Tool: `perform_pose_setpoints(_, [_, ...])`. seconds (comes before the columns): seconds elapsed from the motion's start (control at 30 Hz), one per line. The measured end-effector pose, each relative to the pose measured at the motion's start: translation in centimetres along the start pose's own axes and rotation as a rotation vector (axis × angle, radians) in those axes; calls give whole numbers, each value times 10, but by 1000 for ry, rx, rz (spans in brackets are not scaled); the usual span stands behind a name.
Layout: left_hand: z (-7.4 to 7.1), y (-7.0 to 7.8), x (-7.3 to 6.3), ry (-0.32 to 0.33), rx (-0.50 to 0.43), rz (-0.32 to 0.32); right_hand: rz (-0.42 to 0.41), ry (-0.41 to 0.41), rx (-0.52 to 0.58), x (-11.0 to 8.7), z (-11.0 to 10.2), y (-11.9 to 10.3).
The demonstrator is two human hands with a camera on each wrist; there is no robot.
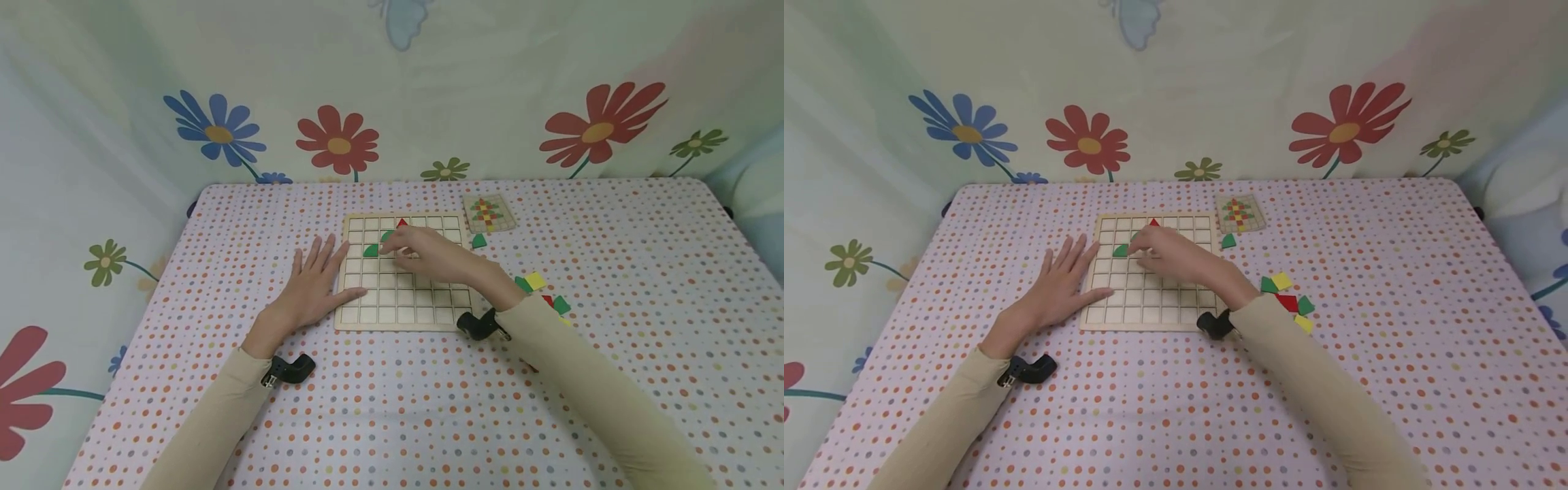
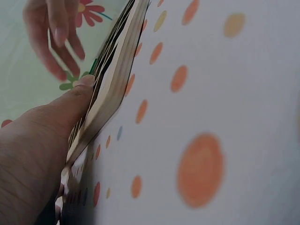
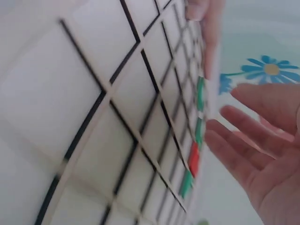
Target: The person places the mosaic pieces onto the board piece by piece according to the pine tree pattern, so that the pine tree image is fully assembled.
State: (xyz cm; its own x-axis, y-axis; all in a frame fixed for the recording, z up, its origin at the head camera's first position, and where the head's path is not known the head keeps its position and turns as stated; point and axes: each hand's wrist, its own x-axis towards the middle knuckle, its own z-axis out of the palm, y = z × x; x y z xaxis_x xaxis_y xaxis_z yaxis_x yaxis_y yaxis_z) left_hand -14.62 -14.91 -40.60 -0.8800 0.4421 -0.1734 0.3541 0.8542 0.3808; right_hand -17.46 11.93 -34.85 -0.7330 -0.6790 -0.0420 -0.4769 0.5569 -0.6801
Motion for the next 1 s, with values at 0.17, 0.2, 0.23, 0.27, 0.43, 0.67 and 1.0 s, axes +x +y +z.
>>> perform_pose_setpoints(0.17, [1,0,0,4,-1,-3,23,6,-33,-45,-15,-3])
perform_pose_setpoints(0.2, [1,0,0,5,-2,-3,31,9,-49,-54,-18,-4])
perform_pose_setpoints(0.23, [1,0,0,6,-2,-3,43,9,-61,-63,-20,-5])
perform_pose_setpoints(0.27, [1,0,0,7,-3,-2,57,4,-75,-71,-23,-5])
perform_pose_setpoints(0.43, [1,0,-1,10,-2,-1,128,-39,-130,-110,-28,-7])
perform_pose_setpoints(0.67, [5,-1,1,3,-21,4,189,-11,-144,-148,-15,11])
perform_pose_setpoints(1.0, [5,-3,1,10,-6,-3,148,125,-175,-165,8,31])
